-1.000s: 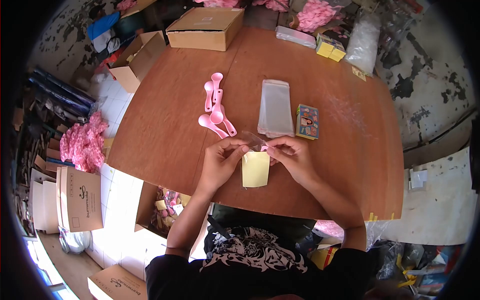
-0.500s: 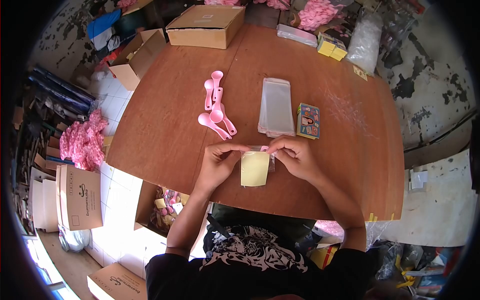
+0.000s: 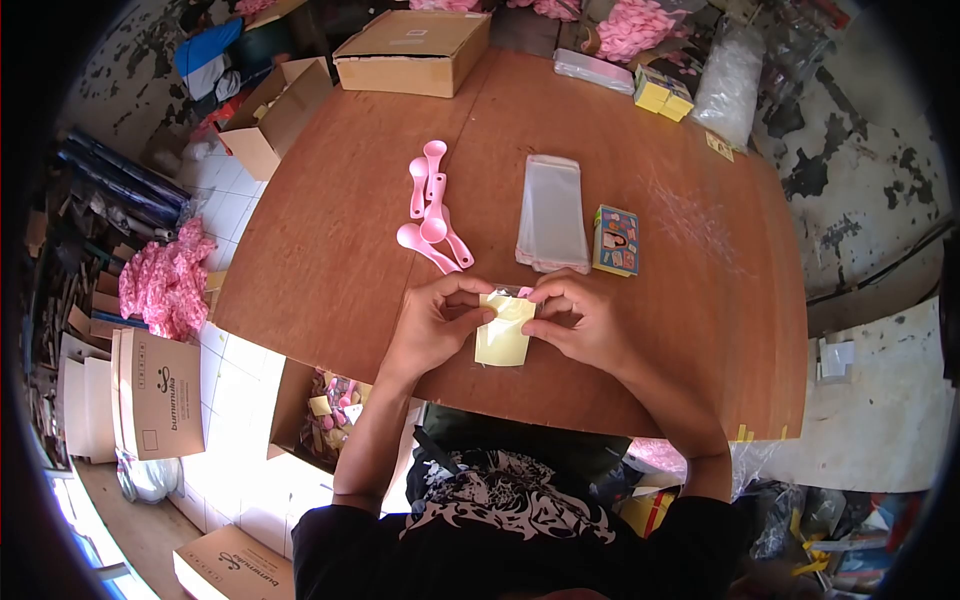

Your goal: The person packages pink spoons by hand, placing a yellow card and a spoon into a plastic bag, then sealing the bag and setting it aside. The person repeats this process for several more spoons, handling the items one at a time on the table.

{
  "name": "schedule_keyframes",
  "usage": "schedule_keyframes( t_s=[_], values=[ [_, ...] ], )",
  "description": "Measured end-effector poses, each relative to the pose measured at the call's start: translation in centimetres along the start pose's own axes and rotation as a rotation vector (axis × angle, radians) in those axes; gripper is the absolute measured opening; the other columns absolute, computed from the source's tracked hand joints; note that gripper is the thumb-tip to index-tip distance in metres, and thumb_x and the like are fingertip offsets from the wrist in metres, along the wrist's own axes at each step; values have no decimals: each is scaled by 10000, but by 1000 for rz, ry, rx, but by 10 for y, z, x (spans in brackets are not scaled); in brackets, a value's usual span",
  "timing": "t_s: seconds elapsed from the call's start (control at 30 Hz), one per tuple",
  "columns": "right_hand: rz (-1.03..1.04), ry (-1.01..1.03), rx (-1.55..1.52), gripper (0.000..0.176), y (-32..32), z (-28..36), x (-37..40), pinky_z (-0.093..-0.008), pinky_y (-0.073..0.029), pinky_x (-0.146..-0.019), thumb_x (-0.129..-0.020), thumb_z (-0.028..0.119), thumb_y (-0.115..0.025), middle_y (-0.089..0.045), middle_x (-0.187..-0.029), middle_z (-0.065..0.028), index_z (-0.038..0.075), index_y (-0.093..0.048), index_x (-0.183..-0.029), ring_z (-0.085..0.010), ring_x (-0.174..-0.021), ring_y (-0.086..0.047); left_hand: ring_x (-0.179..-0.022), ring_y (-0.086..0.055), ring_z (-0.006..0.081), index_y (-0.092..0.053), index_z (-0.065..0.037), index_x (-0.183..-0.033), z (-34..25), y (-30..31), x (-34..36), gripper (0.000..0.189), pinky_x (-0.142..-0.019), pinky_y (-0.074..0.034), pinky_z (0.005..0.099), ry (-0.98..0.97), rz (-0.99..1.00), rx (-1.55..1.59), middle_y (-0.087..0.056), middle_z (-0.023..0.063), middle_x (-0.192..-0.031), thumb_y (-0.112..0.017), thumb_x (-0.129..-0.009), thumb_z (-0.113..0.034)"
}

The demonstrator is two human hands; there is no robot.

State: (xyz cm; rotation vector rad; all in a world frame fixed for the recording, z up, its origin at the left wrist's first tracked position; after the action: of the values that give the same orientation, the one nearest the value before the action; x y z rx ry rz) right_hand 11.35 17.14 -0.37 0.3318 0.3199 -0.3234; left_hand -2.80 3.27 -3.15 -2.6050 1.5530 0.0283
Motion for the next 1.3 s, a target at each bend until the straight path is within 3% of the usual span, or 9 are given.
schedule_keyframes(
  t_s=[0.23,0.33,0.43,0.57,0.63,0.77,0.93,1.07,1.3],
  values=[
    [94,-2,-132,309,-19,16,0,-256,-567,-785,-828,-8,-768,-623,-1120,-111,-8,-618,-1098,-138,-895,-681,-905,-688,136,-523,9,-1323,-27,12,54,580,-754,-562,284,122,120,-161,-714,110,-985,-792,-810,-5],
    [163,-115,139,158,-6,24,-14,-265,-535,-794,-880,44,-733,-683,-909,-43,12,-670,-1022,-123,-908,-674,-812,-689,131,-557,5,-1315,-35,43,103,586,-706,-559,273,-36,175,-395,-713,93,-910,-809,-786,0],
    [72,142,771,125,34,12,-46,-364,-518,-692,-795,67,-761,-699,-894,-73,51,-719,-912,-245,-791,-668,-765,-673,125,-561,14,-1318,-20,96,162,616,-692,-550,260,58,113,-493,-695,82,-885,-812,-756,41],
    [180,183,1014,139,60,-5,-75,-373,-514,-692,-754,193,-775,-707,-806,-74,79,-743,-827,-267,-746,-659,-851,-653,149,-505,9,-1373,0,146,221,702,-753,-544,283,296,-185,-451,-682,101,-1003,-803,-739,50],
    [373,-172,902,128,64,-27,-84,-376,-522,-732,-716,137,-794,-722,-794,-105,63,-745,-808,-261,-714,-688,-908,-636,161,-476,1,-1398,-9,163,230,712,-783,-539,300,292,-578,-816,-656,131,-1103,-790,-759,26],
    [449,-215,942,108,65,-35,-92,-384,-525,-777,-720,149,-754,-723,-750,-107,60,-744,-780,-263,-720,-696,-931,-616,155,-499,26,-1342,-19,145,194,473,-793,-521,290,-20,-783,-455,-636,127,-1101,-665,-900,-9],
    [444,-142,977,97,69,-40,-91,-393,-519,-774,-761,124,-694,-729,-804,-100,58,-744,-811,-272,-771,-694,-871,-662,134,-581,41,-1179,-36,64,101,285,-758,-530,244,-246,-457,-152,-679,106,-960,-662,-908,6],
    [412,-106,966,114,73,-30,-88,-401,-518,-798,-805,99,-669,-730,-895,-124,29,-738,-864,-295,-841,-692,-904,-696,240,-618,13,-1184,-73,-8,27,308,-784,-556,353,-325,30,-590,-686,145,-1046,-669,-883,-32],
    [343,-54,948,125,77,-31,-77,-400,-521,-800,-846,88,-660,-724,-927,-141,-2,-731,-895,-313,-869,-689,-1060,-640,331,-615,-18,-1218,-35,-46,-51,375,-916,-515,444,-347,418,-995,-626,136,-1257,-677,-854,-88]
  ],
)
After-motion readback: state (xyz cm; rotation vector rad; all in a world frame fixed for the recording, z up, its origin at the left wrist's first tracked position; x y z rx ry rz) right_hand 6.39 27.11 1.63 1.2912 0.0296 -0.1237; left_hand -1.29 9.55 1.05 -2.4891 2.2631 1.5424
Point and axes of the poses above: each hand's wrist, its own x-axis away from the middle knuckle, its own y-axis out of the back of the hand, z = x × y, the point moved 5 cm from there along -x, towards the middle knuckle
